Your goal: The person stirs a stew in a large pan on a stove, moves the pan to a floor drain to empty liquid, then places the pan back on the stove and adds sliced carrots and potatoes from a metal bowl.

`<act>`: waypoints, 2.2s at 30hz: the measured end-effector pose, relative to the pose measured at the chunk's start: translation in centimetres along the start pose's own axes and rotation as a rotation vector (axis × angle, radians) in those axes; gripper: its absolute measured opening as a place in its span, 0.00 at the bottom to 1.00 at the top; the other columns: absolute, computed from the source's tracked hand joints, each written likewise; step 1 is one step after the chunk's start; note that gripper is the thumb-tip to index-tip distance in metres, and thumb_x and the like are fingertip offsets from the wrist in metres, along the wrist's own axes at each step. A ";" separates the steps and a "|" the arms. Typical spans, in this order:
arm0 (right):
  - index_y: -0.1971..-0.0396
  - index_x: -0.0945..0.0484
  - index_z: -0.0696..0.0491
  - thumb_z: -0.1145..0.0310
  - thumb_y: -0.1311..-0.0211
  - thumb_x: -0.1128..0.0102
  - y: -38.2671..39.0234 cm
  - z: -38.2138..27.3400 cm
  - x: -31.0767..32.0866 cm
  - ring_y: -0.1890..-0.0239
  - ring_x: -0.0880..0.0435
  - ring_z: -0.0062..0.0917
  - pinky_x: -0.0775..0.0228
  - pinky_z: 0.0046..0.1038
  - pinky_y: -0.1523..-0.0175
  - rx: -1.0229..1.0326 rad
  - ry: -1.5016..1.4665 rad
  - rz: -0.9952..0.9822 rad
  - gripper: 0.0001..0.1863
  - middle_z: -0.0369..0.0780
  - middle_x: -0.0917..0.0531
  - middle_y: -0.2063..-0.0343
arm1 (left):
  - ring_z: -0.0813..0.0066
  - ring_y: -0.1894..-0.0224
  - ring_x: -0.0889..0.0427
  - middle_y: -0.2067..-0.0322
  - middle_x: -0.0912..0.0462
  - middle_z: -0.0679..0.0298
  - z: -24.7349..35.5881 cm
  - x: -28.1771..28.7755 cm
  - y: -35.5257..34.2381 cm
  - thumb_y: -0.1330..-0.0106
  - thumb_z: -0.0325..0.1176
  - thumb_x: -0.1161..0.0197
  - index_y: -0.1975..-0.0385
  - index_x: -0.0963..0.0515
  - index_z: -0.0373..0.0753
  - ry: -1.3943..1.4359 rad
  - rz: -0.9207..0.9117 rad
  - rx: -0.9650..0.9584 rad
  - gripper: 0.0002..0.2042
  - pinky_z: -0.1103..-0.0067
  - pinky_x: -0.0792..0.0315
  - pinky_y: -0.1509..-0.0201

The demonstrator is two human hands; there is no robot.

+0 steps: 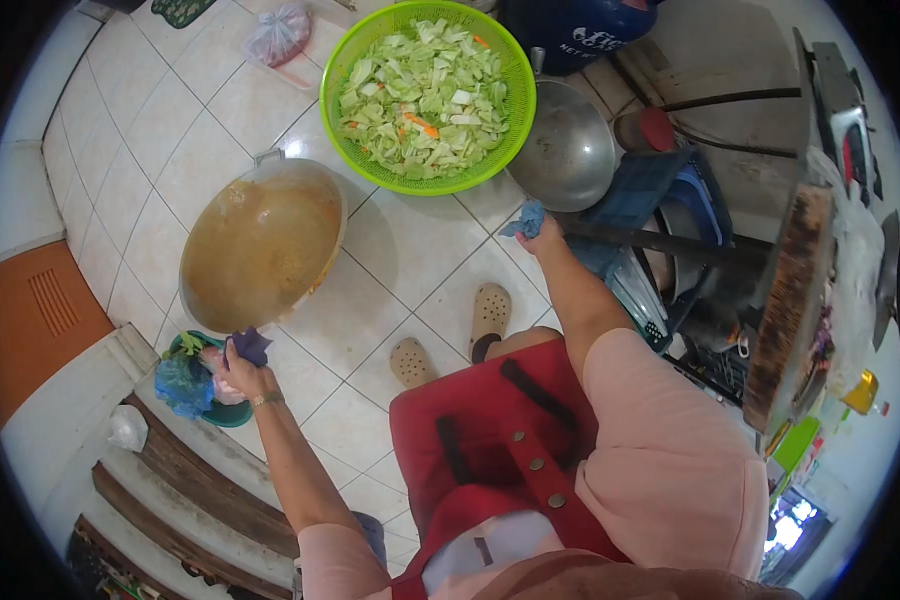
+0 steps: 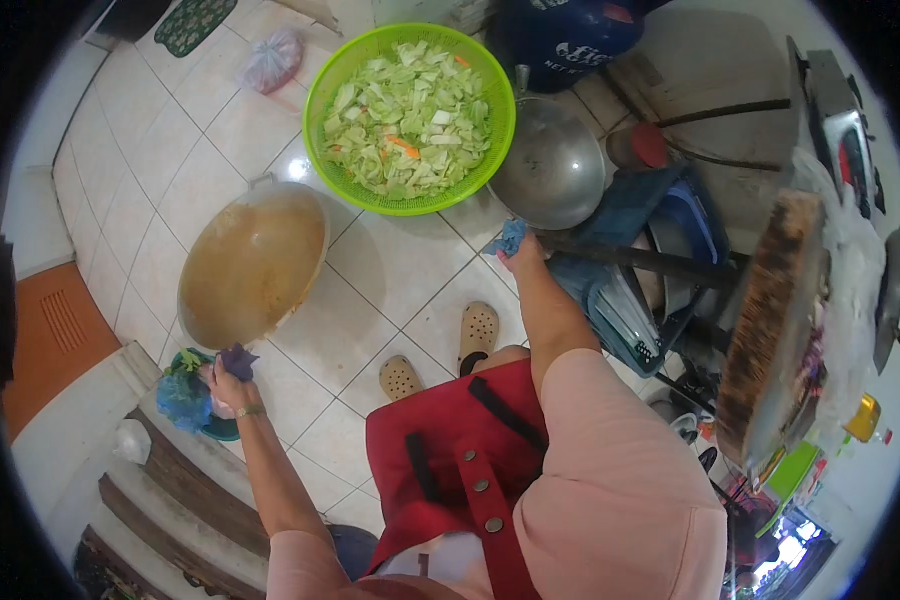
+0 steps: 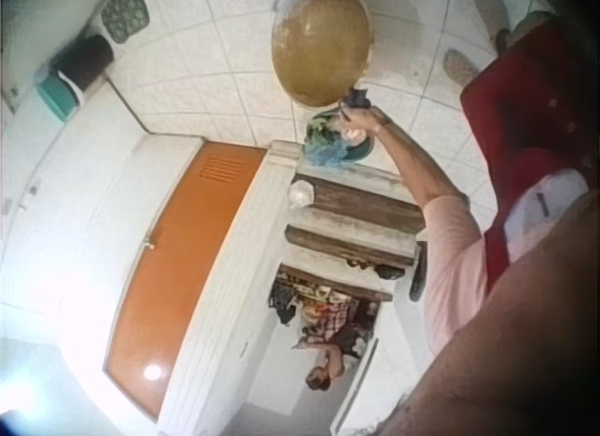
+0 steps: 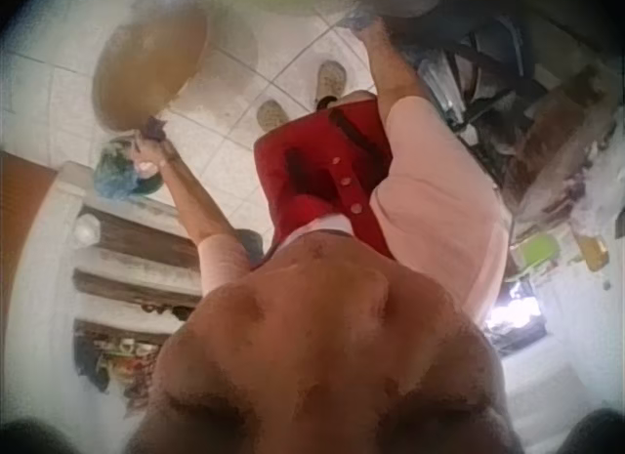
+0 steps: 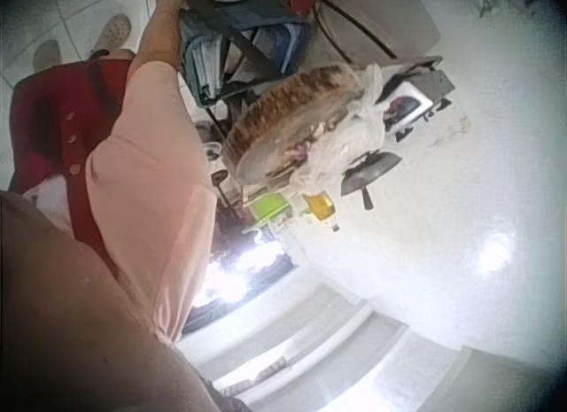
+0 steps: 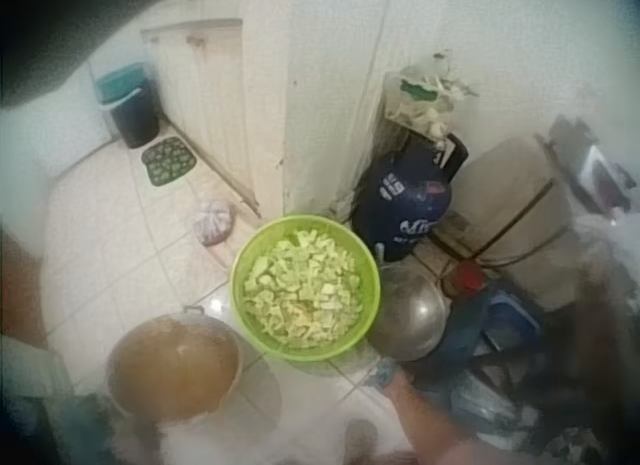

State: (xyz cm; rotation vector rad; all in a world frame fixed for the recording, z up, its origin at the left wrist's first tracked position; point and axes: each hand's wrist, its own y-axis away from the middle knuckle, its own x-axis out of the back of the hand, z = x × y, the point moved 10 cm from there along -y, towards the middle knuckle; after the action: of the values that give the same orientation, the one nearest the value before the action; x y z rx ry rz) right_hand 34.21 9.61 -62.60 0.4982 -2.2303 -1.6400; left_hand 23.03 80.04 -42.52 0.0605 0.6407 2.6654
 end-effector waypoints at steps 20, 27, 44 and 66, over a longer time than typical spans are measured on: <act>0.51 0.32 0.52 0.59 0.37 0.54 -9.0 -10.9 -5.0 0.53 0.26 0.38 0.27 0.41 0.53 0.302 -0.222 -0.006 0.18 0.44 0.25 0.53 | 0.59 0.68 0.16 0.66 0.19 0.52 -16.2 -4.3 -8.3 0.37 0.23 0.45 0.61 0.31 0.30 -0.199 -0.170 0.226 0.07 0.71 0.20 0.69; 0.50 0.39 0.65 0.70 0.48 0.42 8.7 -21.7 -4.3 0.52 0.23 0.45 0.29 0.41 0.49 0.946 0.343 0.499 0.27 0.55 0.27 0.52 | 0.59 0.67 0.17 0.63 0.19 0.48 -20.0 -5.2 -6.2 0.35 0.23 0.48 0.59 0.28 0.24 -0.280 -0.331 0.261 0.09 0.72 0.19 0.68; 0.52 0.39 0.61 0.65 0.52 0.37 25.6 -19.9 -4.8 0.52 0.22 0.48 0.31 0.42 0.46 1.181 1.247 0.673 0.30 0.56 0.23 0.57 | 0.70 0.65 0.21 0.64 0.24 0.59 -13.4 13.7 21.7 0.44 0.24 0.35 0.57 0.33 0.38 -0.514 -0.166 0.608 0.17 0.77 0.23 0.67; 0.58 0.30 0.56 0.68 0.59 0.39 60.6 -1.7 3.4 0.59 0.20 0.47 0.29 0.40 0.54 0.860 1.543 -0.032 0.24 0.52 0.20 0.65 | 0.53 0.61 0.19 0.62 0.23 0.46 6.7 10.4 33.3 0.33 0.29 0.61 0.54 0.33 0.26 0.175 -0.539 1.006 0.15 0.68 0.20 0.63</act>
State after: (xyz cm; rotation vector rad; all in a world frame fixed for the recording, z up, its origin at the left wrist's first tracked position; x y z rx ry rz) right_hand 26.80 23.42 -3.94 1.3482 -1.4150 0.1062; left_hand 2.11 59.80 -22.20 -0.0631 1.7031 1.6361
